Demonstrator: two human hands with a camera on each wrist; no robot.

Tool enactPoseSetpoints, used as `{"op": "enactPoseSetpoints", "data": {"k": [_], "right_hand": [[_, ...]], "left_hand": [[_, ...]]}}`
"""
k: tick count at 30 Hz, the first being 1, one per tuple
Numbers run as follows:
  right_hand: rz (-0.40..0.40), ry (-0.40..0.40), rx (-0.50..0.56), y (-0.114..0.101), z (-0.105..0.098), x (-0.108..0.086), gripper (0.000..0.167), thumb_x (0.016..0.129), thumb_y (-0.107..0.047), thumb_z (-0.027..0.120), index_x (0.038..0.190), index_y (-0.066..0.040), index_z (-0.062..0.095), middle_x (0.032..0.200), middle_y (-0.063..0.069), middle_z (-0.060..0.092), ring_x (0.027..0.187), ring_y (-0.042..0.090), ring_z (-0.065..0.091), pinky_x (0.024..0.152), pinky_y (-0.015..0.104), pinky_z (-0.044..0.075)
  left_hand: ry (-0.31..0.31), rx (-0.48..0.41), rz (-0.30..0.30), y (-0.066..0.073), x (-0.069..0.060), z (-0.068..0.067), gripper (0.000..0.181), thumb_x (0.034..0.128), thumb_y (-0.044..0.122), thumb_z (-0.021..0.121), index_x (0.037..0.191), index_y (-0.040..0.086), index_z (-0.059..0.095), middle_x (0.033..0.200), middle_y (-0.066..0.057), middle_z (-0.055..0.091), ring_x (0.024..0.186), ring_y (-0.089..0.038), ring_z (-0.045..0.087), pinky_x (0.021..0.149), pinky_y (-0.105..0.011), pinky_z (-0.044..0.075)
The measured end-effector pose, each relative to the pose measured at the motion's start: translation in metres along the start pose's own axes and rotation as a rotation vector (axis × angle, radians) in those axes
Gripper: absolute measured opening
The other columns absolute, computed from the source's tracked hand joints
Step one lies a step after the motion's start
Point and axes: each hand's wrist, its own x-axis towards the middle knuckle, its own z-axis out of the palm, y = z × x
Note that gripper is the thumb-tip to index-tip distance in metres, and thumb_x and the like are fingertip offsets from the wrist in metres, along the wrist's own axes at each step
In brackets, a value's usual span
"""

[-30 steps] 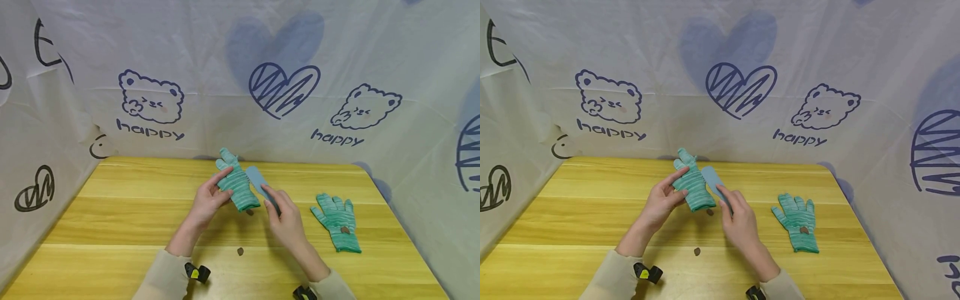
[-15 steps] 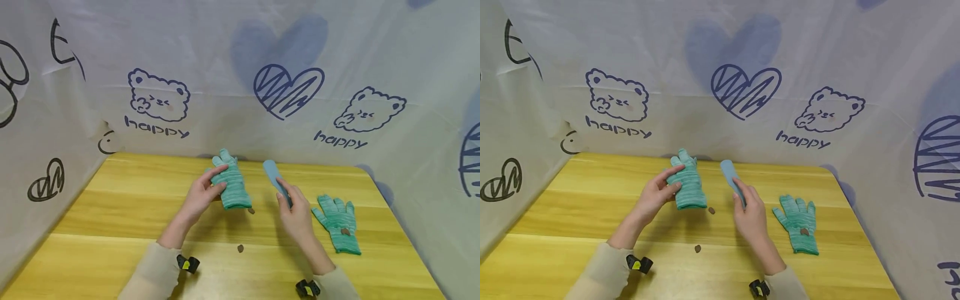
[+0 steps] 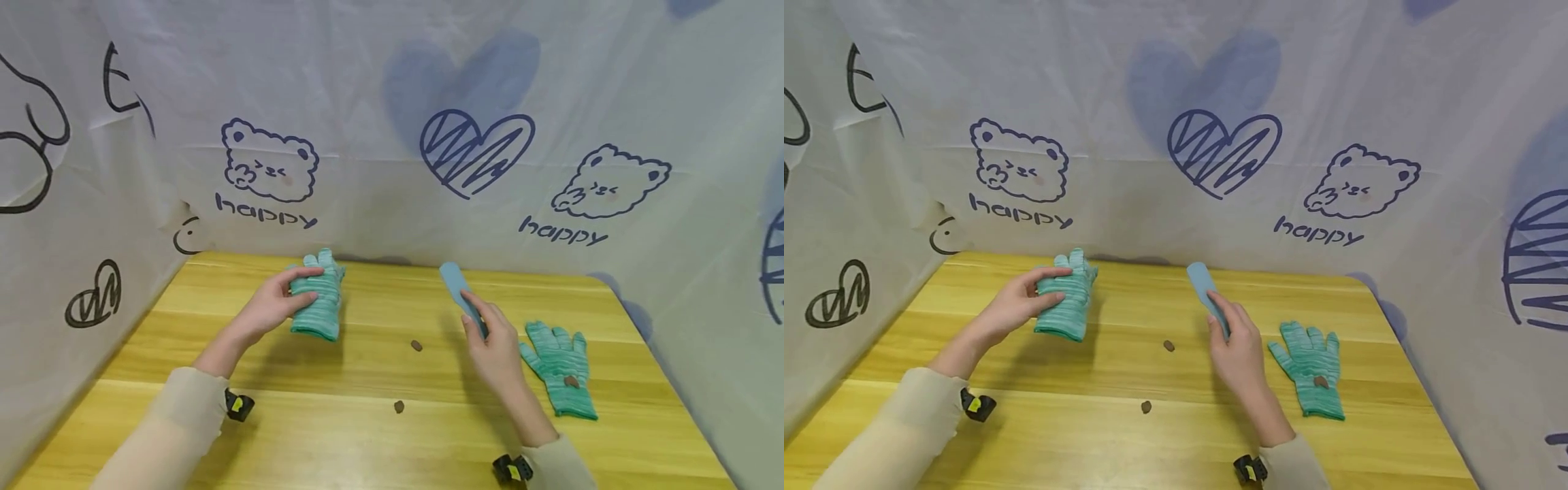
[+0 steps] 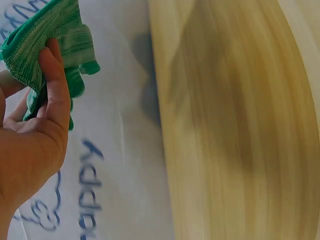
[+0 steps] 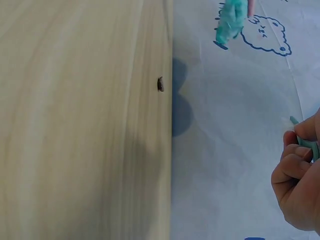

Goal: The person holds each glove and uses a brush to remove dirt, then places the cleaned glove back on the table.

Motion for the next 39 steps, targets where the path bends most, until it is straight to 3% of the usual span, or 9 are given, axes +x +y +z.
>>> {"op": "enactPoseSetpoints", "data": {"k": [2,10,15,20,24,27,31,35,39], "right_hand": [[-0.008,-0.008,-0.004,0.001,0.0,0.0,0.042,0.102,-0.004,0.064,0.144,-0.011,0.063,0.114,0.015,0.069,0.073,0.02,0.051,0.059,0.026,0.041],[0.014,-0.028,0.01,0.001,0.001,0.0,0.042,0.102,-0.004,0.064,0.144,-0.011,0.063,0.114,0.015,0.069,0.069,0.018,0.049,0.057,0.026,0.041],[0.019,-0.033,0.003,0.0,-0.001,-0.001,0.043,0.102,-0.005,0.064,0.144,-0.012,0.063,0.114,0.015,0.069,0.069,0.019,0.05,0.056,0.027,0.041],[0.015,-0.035,0.001,0.0,-0.002,0.001,0.043,0.102,-0.006,0.064,0.144,-0.014,0.063,0.111,0.013,0.068,0.065,0.018,0.047,0.055,0.027,0.04],[0.007,-0.033,-0.005,0.001,-0.002,0.002,0.043,0.102,-0.006,0.065,0.144,-0.013,0.063,0.108,0.013,0.068,0.063,0.016,0.046,0.054,0.027,0.04],[0.01,-0.031,-0.009,0.002,-0.002,0.001,0.043,0.102,-0.005,0.065,0.144,-0.013,0.063,0.109,0.013,0.068,0.063,0.016,0.046,0.054,0.027,0.04],[0.01,-0.026,-0.011,0.003,-0.001,0.0,0.042,0.102,-0.005,0.065,0.143,-0.013,0.063,0.111,0.014,0.069,0.065,0.016,0.046,0.055,0.027,0.04],[0.001,-0.032,-0.019,0.003,0.001,-0.001,0.042,0.101,-0.005,0.065,0.142,-0.012,0.064,0.11,0.014,0.069,0.066,0.017,0.047,0.055,0.027,0.039],[0.012,-0.039,-0.022,0.003,0.003,-0.002,0.042,0.102,-0.005,0.065,0.143,-0.013,0.064,0.109,0.013,0.069,0.066,0.018,0.048,0.056,0.028,0.04]], "left_hand": [[-0.003,0.04,-0.024,-0.005,-0.003,-0.014,0.053,0.1043,0.012,0.063,0.155,0.009,0.047,0.117,-0.025,0.06,0.079,-0.02,0.066,0.067,-0.032,0.059],[-0.042,0.291,-0.09,-0.036,-0.023,-0.072,0.053,0.1023,0.016,0.066,0.152,0.006,0.05,0.152,-0.032,0.041,0.102,-0.032,0.061,0.078,-0.037,0.059],[-0.036,0.419,-0.113,-0.051,-0.042,-0.096,0.052,0.1014,0.021,0.068,0.149,0.005,0.055,0.157,-0.035,0.035,0.132,-0.05,0.046,0.097,-0.053,0.049],[-0.023,0.502,-0.142,-0.066,-0.059,-0.116,0.049,0.1013,0.02,0.068,0.146,0.003,0.057,0.154,-0.038,0.037,0.131,-0.054,0.044,0.097,-0.057,0.048],[-0.019,0.58,-0.162,-0.075,-0.068,-0.126,0.046,0.0989,0.012,0.068,0.142,0.0,0.059,0.153,-0.043,0.035,0.123,-0.057,0.048,0.092,-0.058,0.048],[-0.018,0.636,-0.162,-0.078,-0.073,-0.129,0.045,0.0955,0.007,0.07,0.138,-0.003,0.061,0.151,-0.047,0.031,0.104,-0.047,0.055,0.078,-0.048,0.048],[-0.013,0.698,-0.116,-0.081,-0.076,-0.13,0.043,0.0931,0.005,0.073,0.132,-0.009,0.063,0.14,-0.043,0.048,0.091,-0.032,0.053,0.072,-0.04,0.043],[-0.013,0.753,-0.1,-0.084,-0.079,-0.13,0.051,0.0914,0.015,0.08,0.132,-0.01,0.062,0.134,-0.042,0.052,0.105,-0.05,0.057,0.089,-0.059,0.051],[-0.005,0.81,-0.112,-0.088,-0.082,-0.13,0.065,0.0856,0.027,0.086,0.134,-0.008,0.062,0.145,-0.049,0.035,0.127,-0.07,0.036,0.101,-0.077,0.036]]}}
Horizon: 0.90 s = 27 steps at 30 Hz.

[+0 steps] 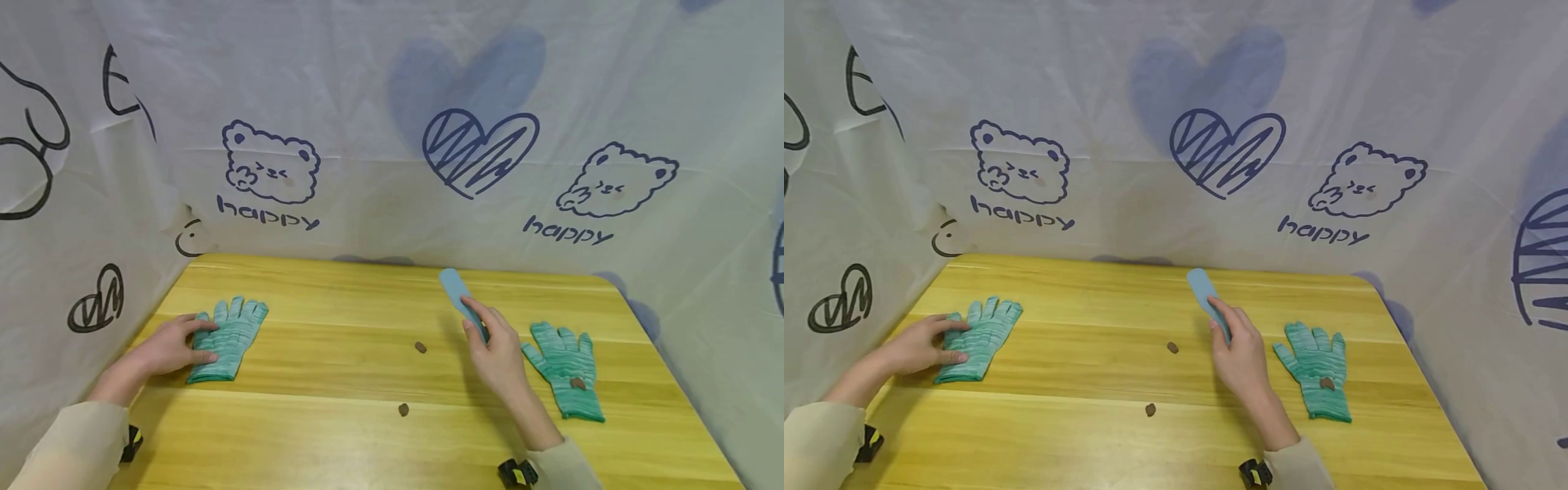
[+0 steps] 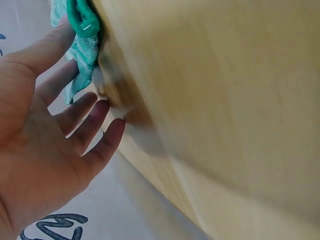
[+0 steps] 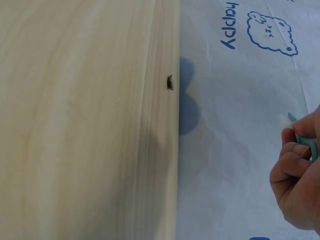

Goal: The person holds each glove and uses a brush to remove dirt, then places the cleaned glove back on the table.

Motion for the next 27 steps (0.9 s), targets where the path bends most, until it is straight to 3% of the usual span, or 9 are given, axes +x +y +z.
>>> {"op": "enactPoseSetpoints", "data": {"k": [8,16,20,27], "right_hand": [[0.01,-0.007,-0.002,0.001,-0.001,0.0,0.042,0.101,-0.006,0.066,0.142,-0.014,0.064,0.107,0.012,0.069,0.065,0.018,0.047,0.055,0.027,0.04],[-0.042,0.044,0.034,-0.002,-0.006,0.001,0.042,0.1,-0.002,0.066,0.141,-0.012,0.065,0.105,0.013,0.068,0.065,0.015,0.048,0.054,0.025,0.04],[-0.081,0.08,0.035,-0.003,-0.011,0.003,0.041,0.099,-0.001,0.067,0.14,-0.01,0.066,0.104,0.013,0.069,0.065,0.015,0.048,0.055,0.024,0.04],[-0.046,0.095,0.046,-0.003,-0.027,0.005,0.041,0.101,-0.003,0.065,0.141,-0.011,0.065,0.108,0.014,0.068,0.065,0.015,0.046,0.056,0.023,0.039]], "left_hand": [[0.012,0.011,-0.014,-0.002,0.0,0.003,0.066,0.0834,0.029,0.088,0.133,-0.006,0.063,0.154,-0.046,0.021,0.133,-0.073,0.024,0.103,-0.082,0.026],[0.06,-0.028,-0.011,0.008,-0.001,0.002,0.067,0.0877,0.025,0.084,0.137,-0.011,0.057,0.153,-0.045,0.025,0.134,-0.07,0.027,0.104,-0.08,0.028],[0.114,-0.098,-0.028,0.029,0.001,0.0,0.064,0.0975,0.028,0.074,0.144,-0.009,0.051,0.157,-0.041,0.027,0.138,-0.066,0.025,0.105,-0.079,0.028],[0.292,-0.333,-0.04,0.092,0.008,0.014,0.054,0.1072,0.025,0.058,0.153,-0.001,0.046,0.156,-0.03,0.037,0.136,-0.05,0.042,0.104,-0.065,0.043]]}}
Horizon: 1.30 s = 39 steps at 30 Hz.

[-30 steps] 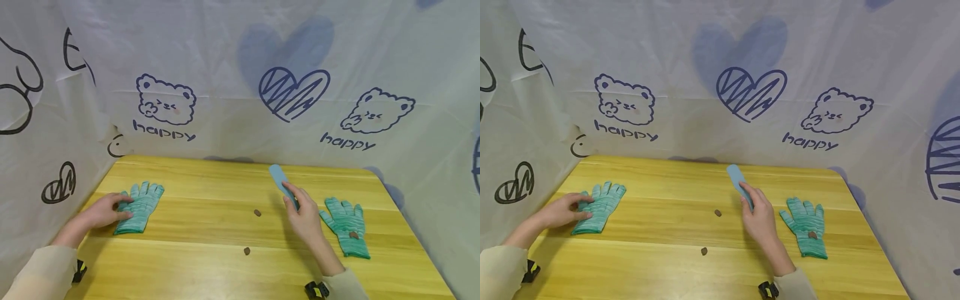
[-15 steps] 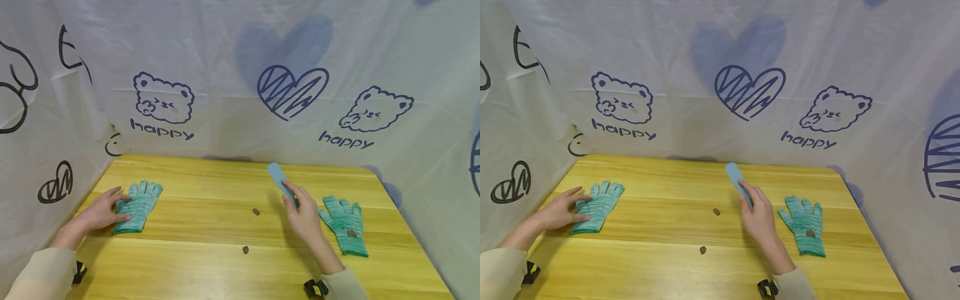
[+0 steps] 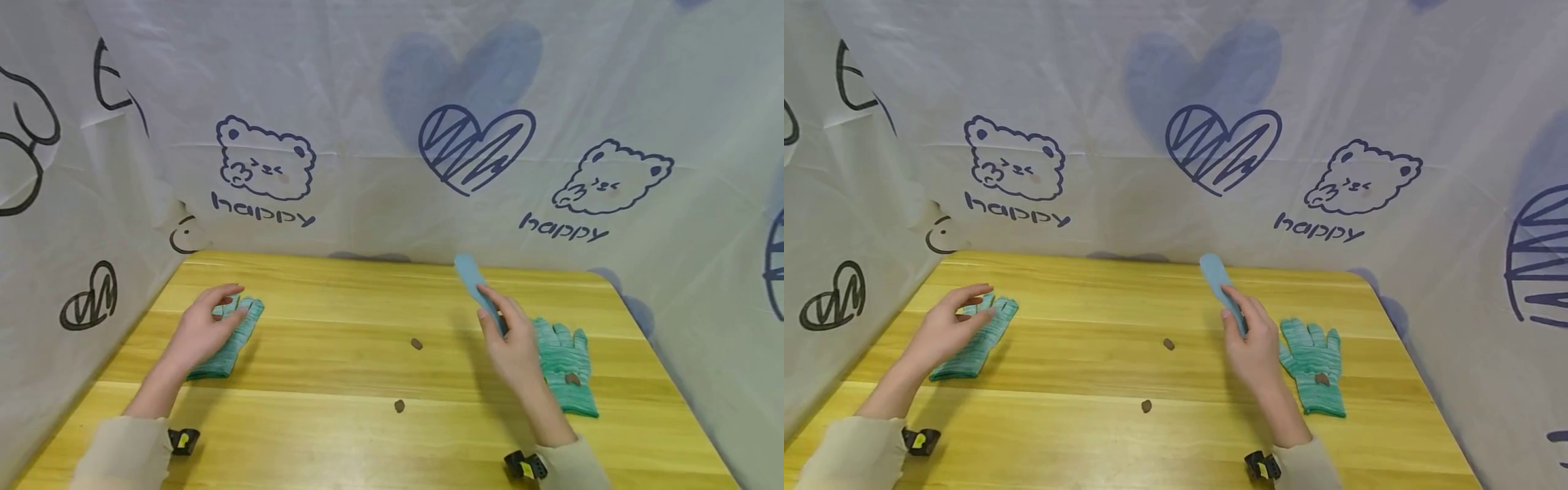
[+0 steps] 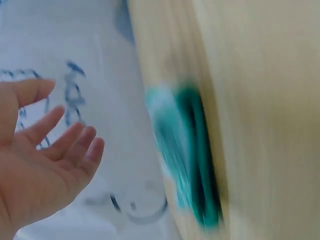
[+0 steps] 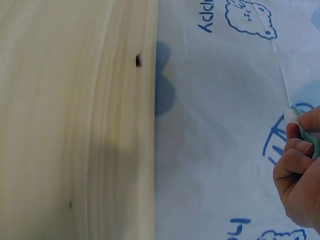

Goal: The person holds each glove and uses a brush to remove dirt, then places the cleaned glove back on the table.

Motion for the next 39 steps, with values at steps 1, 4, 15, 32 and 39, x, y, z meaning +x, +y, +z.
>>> {"op": "enactPoseSetpoints", "data": {"k": [1,4,15,32,39], "right_hand": [[0.009,0.006,-0.005,0.001,-0.003,-0.001,0.041,0.102,-0.003,0.065,0.141,-0.011,0.065,0.111,0.015,0.068,0.066,0.015,0.046,0.056,0.022,0.039],[0.026,0.033,-0.017,0.006,-0.011,-0.004,0.041,0.1,-0.002,0.066,0.141,-0.011,0.066,0.116,0.016,0.069,0.07,0.016,0.049,0.059,0.019,0.04],[0.035,0.111,-0.096,0.021,-0.052,-0.02,0.044,0.098,0.002,0.066,0.139,-0.012,0.067,0.11,0.014,0.069,0.08,0.007,0.051,0.067,0.013,0.04],[0.131,0.173,-0.299,0.041,-0.128,-0.053,0.045,0.097,0.0,0.068,0.14,-0.015,0.068,0.106,-0.013,0.058,0.063,0.003,0.041,0.052,0.018,0.032],[0.128,0.206,-0.402,0.048,-0.144,-0.064,0.044,0.095,0.001,0.07,0.137,-0.012,0.069,0.104,0.009,0.066,0.072,-0.005,0.042,0.059,0.017,0.034]], "left_hand": [[0.02,-0.041,-0.003,0.008,0.0,0.006,0.054,0.1077,0.026,0.057,0.154,0.0,0.045,0.156,-0.029,0.039,0.135,-0.048,0.044,0.103,-0.062,0.044],[0.064,-0.159,-0.023,0.031,0.001,0.026,0.053,0.1082,0.026,0.056,0.156,0.004,0.044,0.157,-0.026,0.04,0.136,-0.044,0.048,0.105,-0.058,0.045],[0.046,-0.489,-0.071,0.097,0.012,0.104,0.046,0.1057,0.016,0.058,0.151,0.01,0.052,0.153,-0.014,0.052,0.135,-0.033,0.055,0.11,-0.053,0.045],[-0.302,-0.62,0.047,0.213,0.018,0.22,0.05,0.1045,0.021,0.062,0.152,0.012,0.051,0.151,-0.009,0.054,0.123,-0.027,0.06,0.093,-0.048,0.056],[-0.417,-0.532,-0.01,0.248,0.018,0.273,0.051,0.1026,0.023,0.065,0.151,0.017,0.053,0.147,0.0,0.058,0.121,-0.019,0.063,0.115,-0.054,0.039]]}}
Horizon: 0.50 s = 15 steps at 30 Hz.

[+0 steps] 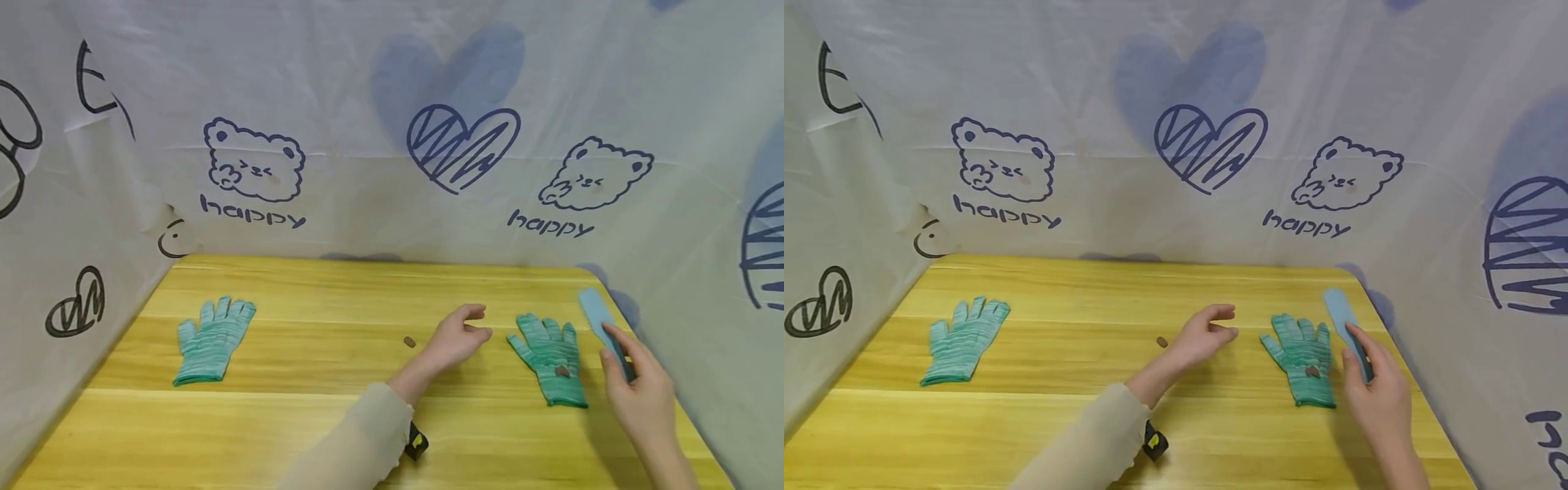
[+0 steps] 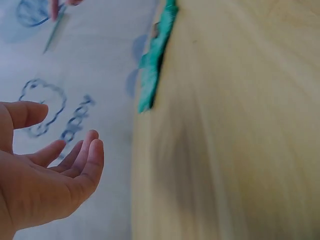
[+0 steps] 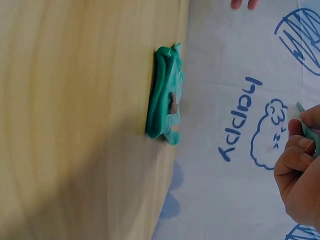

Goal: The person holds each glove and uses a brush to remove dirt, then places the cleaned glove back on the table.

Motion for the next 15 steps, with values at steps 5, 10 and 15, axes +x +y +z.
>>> {"op": "enactPoseSetpoints", "data": {"k": [5,10,15], "right_hand": [[0.018,-0.002,-0.029,0.003,-0.003,-0.004,0.044,0.095,0.001,0.07,0.137,-0.01,0.069,0.107,0.01,0.067,0.083,-0.011,0.043,0.064,0.017,0.034],[0.032,-0.009,-0.048,0.004,-0.004,-0.007,0.044,0.094,0.001,0.071,0.136,-0.011,0.07,0.104,0.006,0.066,0.076,-0.01,0.043,0.061,0.016,0.035],[0.059,-0.019,-0.056,0.004,-0.004,-0.009,0.043,0.096,-0.001,0.071,0.137,-0.013,0.069,0.111,-0.002,0.065,0.086,-0.015,0.044,0.064,0.012,0.036]], "left_hand": [[-0.05,0.077,-0.064,0.001,0.015,0.034,0.049,0.1,0.022,0.067,0.147,0.018,0.057,0.134,0.003,0.065,0.117,-0.017,0.064,0.088,-0.032,0.055],[-0.174,0.185,-0.082,0.004,0.024,0.064,0.044,0.1006,0.022,0.067,0.144,0.019,0.061,0.116,0.006,0.068,0.099,-0.011,0.064,0.081,-0.03,0.054],[-0.243,0.391,-0.032,0.005,0.028,0.088,0.045,0.0971,0.018,0.067,0.142,0.027,0.064,0.121,0.007,0.068,0.088,-0.006,0.059,0.072,-0.026,0.049]]}}
